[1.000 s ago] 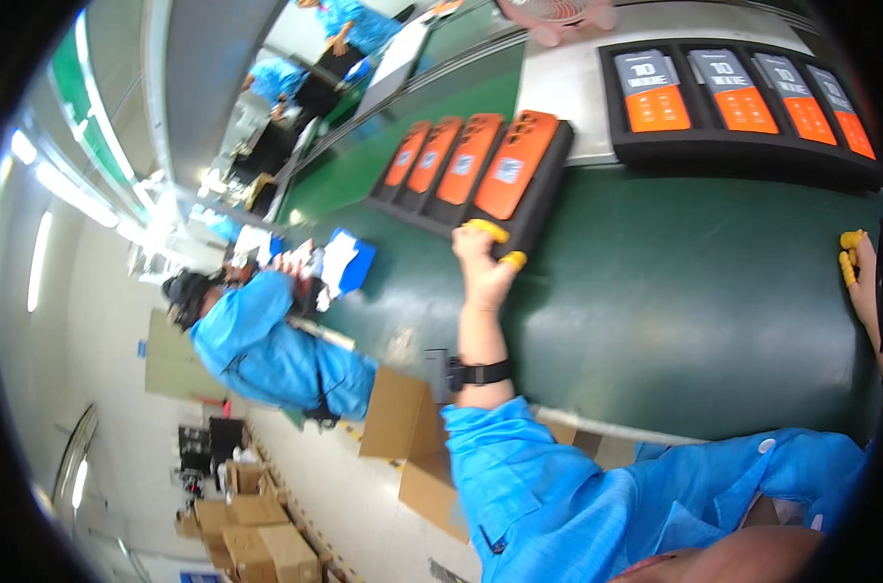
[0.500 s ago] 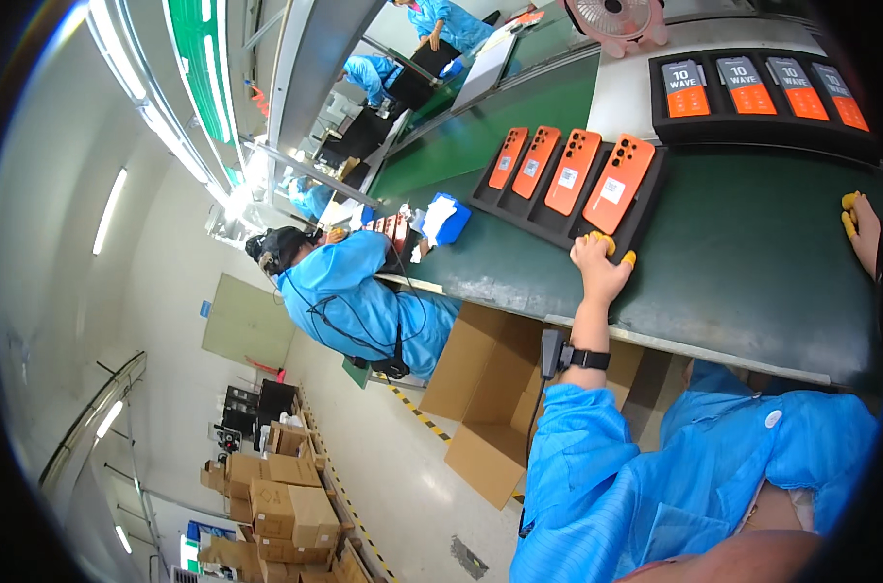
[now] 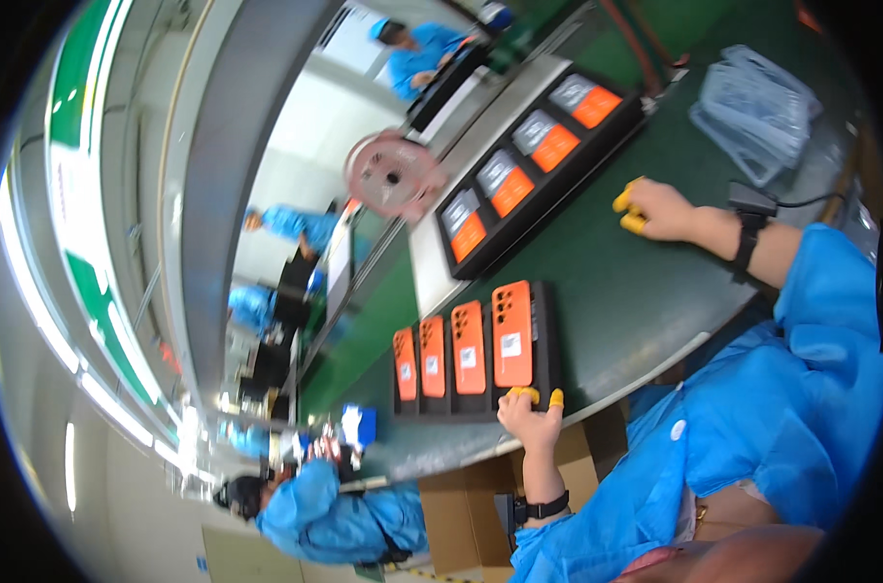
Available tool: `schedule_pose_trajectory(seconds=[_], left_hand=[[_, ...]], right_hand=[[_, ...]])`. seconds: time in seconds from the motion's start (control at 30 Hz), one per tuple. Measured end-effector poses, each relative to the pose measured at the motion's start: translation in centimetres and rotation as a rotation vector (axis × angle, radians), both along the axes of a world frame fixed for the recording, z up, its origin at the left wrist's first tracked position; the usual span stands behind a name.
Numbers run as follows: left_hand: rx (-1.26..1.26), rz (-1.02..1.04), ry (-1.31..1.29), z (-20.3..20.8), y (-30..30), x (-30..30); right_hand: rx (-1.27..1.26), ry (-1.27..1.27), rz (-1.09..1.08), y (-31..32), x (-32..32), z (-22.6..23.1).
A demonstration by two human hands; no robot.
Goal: Placing clear phone cases onto test jigs and inserting smartphones into cases for inspection or assembly.
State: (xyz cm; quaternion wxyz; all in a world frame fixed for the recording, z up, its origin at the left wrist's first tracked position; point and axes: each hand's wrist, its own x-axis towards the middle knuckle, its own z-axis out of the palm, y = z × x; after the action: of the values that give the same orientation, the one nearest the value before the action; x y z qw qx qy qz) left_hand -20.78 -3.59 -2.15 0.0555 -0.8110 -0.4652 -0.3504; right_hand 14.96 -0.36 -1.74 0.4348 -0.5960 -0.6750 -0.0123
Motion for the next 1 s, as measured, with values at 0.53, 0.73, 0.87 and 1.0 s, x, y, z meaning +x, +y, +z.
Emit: schedule_pose_trajectory(seconds=[0.53,0.73,0.87,1.0], left_hand=[[-0.177,-0.019,0.182,0.8,-1.1,13.4],[-0.21,-0.018,0.18,2.4,1.8,12.1],[0.006,0.186,0.283,1.4,4.0,10.6],[0.037,0.288,0.423,1.8,3.4,11.6]], right_hand=[[0.093,-0.339,-0.78,-10.3,10.8,4.1],[-0.138,-0.367,-0.8,-11.2,14.7,1.5],[-0.111,-0.308,-0.776,-10.7,14.6,3.8],[0.08,-0.298,-0.72,-10.0,13.8,5.9]])
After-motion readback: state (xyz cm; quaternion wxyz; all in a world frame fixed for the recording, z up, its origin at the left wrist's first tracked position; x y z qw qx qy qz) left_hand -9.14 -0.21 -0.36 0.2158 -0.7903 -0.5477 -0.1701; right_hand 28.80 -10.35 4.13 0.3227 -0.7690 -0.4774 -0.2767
